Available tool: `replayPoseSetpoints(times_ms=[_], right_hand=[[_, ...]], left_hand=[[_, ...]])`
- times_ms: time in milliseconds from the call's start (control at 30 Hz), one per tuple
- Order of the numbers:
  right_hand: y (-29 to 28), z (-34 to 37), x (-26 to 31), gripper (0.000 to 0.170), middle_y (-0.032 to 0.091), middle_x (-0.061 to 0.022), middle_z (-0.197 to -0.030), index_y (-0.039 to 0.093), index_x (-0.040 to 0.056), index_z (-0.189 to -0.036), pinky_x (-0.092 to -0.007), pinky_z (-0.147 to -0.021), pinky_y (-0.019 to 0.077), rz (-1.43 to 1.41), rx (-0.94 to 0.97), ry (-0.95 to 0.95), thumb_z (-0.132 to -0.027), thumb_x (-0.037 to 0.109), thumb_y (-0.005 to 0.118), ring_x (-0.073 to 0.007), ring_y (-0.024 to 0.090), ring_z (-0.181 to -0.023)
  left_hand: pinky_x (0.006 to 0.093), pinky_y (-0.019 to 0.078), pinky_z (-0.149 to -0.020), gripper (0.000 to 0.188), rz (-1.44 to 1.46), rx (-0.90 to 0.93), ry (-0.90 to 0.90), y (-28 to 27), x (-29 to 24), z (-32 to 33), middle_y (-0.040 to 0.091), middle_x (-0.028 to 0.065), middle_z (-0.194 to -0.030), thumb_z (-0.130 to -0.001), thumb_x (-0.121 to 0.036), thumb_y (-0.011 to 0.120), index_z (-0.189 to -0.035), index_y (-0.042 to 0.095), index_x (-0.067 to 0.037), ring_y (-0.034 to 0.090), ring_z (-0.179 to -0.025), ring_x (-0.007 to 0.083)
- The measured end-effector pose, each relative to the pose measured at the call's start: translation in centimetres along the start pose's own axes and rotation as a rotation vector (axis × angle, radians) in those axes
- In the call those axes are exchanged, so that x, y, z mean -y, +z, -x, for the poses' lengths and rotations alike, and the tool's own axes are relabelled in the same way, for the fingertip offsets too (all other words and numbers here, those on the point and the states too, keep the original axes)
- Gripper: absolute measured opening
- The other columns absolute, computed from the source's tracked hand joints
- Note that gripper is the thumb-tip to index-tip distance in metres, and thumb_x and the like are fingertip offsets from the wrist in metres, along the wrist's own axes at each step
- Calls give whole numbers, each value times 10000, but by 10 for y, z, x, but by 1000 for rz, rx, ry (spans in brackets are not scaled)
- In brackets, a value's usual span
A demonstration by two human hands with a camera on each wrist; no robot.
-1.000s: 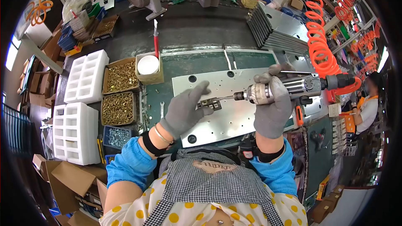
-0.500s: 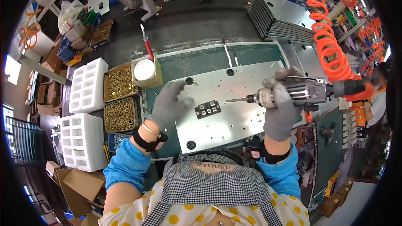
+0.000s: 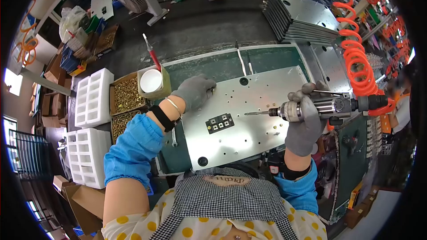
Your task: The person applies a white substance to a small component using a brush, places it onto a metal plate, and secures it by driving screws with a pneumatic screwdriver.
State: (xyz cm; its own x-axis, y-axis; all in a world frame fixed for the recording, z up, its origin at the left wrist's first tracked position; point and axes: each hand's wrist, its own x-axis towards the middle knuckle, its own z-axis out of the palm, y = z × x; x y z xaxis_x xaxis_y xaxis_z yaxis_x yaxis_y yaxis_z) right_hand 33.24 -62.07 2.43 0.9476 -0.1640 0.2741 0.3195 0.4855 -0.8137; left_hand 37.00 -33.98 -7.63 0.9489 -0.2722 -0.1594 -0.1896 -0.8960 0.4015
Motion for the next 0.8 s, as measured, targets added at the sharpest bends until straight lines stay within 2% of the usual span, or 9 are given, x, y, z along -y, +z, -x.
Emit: replayPoseSetpoints(times_ms=[267, 367, 467, 500, 600, 800], right_hand=[[-2, 6, 2, 524, 594, -113, -1097, 451, 38, -1304, -376, -825, 532, 33, -3, -39, -799, 23, 588, -201, 630, -867], [-3, 6, 7, 513, 597, -111, -1101, 456, 43, -1301, -381, -844, 529, 7, 2, -76, -804, 30, 587, -206, 634, -863], [1, 5, 14, 499, 599, -108, -1108, 463, 45, -1297, -382, -855, 529, -65, 15, -124, -811, 18, 575, -207, 637, -863], [6, 6, 17, 495, 599, -107, -1112, 466, 45, -1295, -383, -858, 530, -80, 18, -136, -813, 11, 569, -206, 638, -865], [21, 9, 15, 481, 592, -107, -1131, 470, 47, -1293, -386, -871, 532, -141, 58, -151, -822, -12, 549, -203, 645, -885], [37, 22, 10, 486, 589, -109, -1111, 469, 46, -1292, -406, -865, 544, -196, 156, -95, -822, -25, 568, -209, 652, -889]], left_hand=[[387, 496, -897, 272, -18, -16, -36, 7, -6, -4, 646, 86, -1056, -861, -188, 610, -1114, 669, -106, 624, -1012, 319], [349, 515, -842, 262, 175, -111, -116, 5, -8, 5, 675, 80, -1039, -862, -125, 622, -1118, 646, -79, 651, -941, 257], [300, 516, -798, 227, 603, -123, -143, -7, -15, 20, 681, 70, -1020, -876, -66, 616, -1102, 632, -56, 640, -886, 168], [272, 508, -804, 231, 726, -63, -141, -18, -24, 31, 669, 47, -999, -890, -48, 616, -1120, 618, -30, 602, -903, 105], [269, 506, -827, 253, 971, 3, 12, -21, -33, 52, 664, 29, -1009, -873, -39, 647, -1123, 619, -13, 599, -926, 100], [263, 506, -845, 289, 1014, 64, -41, -21, -60, 86, 682, 35, -969, -871, -42, 665, -1155, 650, 8, 614, -897, 97]])
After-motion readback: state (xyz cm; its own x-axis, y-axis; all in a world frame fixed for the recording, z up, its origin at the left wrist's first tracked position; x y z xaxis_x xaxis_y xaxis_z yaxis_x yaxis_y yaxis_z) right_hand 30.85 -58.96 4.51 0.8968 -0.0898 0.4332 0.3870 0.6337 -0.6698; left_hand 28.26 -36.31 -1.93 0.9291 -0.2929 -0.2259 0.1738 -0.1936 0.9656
